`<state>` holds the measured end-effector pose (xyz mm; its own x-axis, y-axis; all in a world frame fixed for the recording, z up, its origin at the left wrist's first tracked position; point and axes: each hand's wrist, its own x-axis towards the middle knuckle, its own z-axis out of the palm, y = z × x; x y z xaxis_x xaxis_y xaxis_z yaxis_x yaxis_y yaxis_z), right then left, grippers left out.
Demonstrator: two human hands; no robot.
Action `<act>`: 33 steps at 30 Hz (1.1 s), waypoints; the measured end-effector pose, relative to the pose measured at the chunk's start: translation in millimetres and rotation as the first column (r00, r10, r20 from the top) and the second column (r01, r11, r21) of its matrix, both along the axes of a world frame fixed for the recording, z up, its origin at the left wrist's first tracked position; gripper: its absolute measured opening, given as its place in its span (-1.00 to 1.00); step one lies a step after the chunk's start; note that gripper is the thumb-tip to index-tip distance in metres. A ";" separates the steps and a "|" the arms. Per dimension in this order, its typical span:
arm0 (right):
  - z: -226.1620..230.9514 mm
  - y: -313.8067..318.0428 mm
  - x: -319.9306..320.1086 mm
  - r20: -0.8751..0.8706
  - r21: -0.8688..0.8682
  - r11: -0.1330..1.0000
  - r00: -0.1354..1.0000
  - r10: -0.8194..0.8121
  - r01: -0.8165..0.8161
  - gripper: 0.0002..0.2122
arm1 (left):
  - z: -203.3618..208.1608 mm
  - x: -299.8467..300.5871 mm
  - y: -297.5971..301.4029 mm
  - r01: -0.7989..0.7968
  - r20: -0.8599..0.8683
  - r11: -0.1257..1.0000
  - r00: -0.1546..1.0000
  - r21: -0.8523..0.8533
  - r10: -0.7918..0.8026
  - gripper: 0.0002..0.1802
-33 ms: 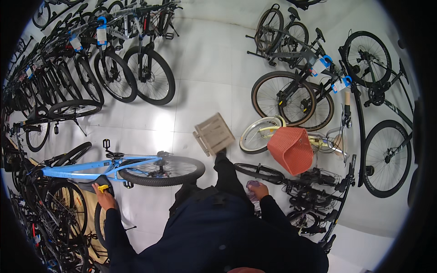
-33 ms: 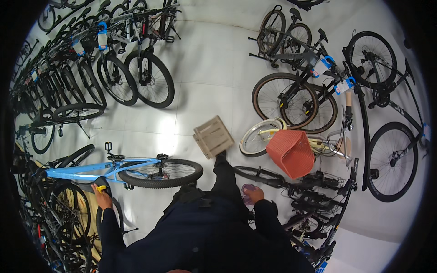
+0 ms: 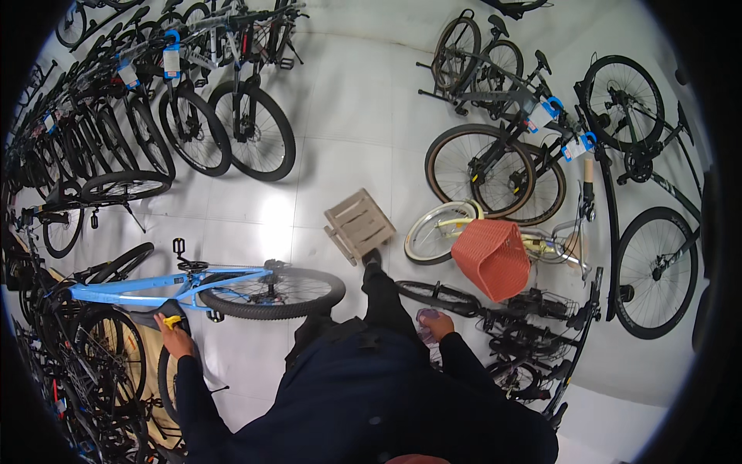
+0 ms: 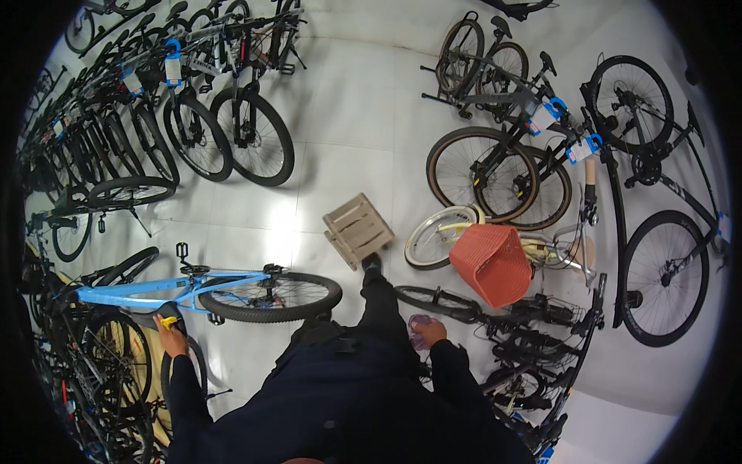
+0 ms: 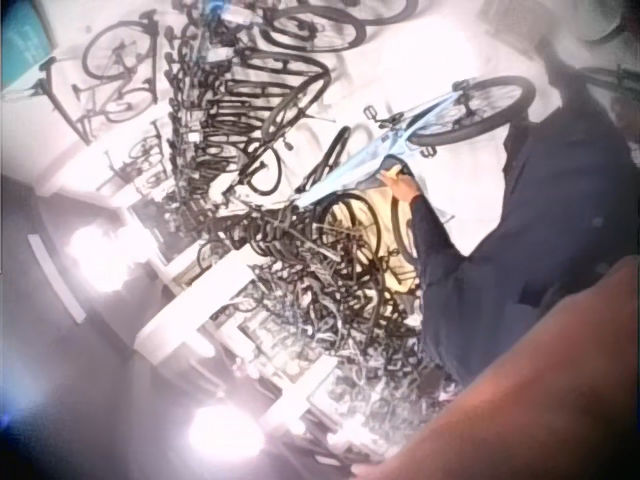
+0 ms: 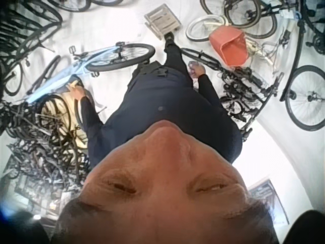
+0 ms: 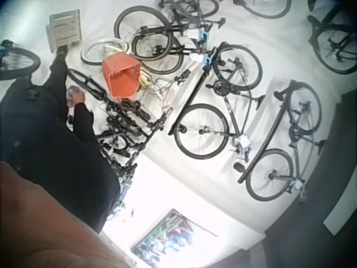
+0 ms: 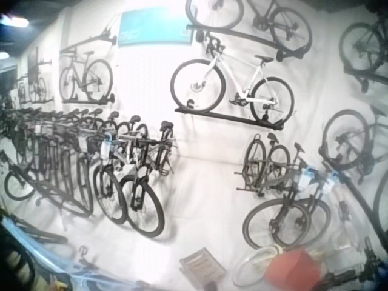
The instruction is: The person uses a yellow tool to apply a substance to the bicycle frame and then wipes the frame and chain with a purple cloth. The person moves around the bicycle to access different parts while cleaning.
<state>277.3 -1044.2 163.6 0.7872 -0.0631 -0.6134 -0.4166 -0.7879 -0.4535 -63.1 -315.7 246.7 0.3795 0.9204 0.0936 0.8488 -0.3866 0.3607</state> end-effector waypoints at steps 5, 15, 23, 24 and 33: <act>4.4 -12.7 75.4 -0.267 0.074 0.996 0.961 0.068 -0.050 -0.41 | -3.4 19.8 -14.4 -0.240 -0.093 0.969 0.968 -0.057 0.234 -0.38; -9.1 -4.7 216.9 -0.283 0.068 0.930 0.887 0.364 -0.360 -0.43 | -17.9 87.7 -167.9 -0.067 -0.264 0.982 0.964 -0.179 0.018 -0.62; 10.2 62.0 256.3 -0.131 0.104 0.848 0.838 0.530 -0.520 -0.46 | -55.8 104.9 -298.0 0.055 0.083 0.794 0.996 -0.606 -0.006 -0.66; 15.2 71.3 258.6 -0.096 0.103 0.811 0.806 0.584 -0.576 -0.46 | -59.2 101.7 -309.2 0.031 0.148 0.713 0.984 -0.701 0.103 -0.68; 2.0 120.9 314.6 -0.067 -0.091 0.643 0.649 0.758 -0.761 -0.37 | -71.5 54.5 -391.0 -0.201 0.073 0.638 0.924 -0.743 0.375 -0.50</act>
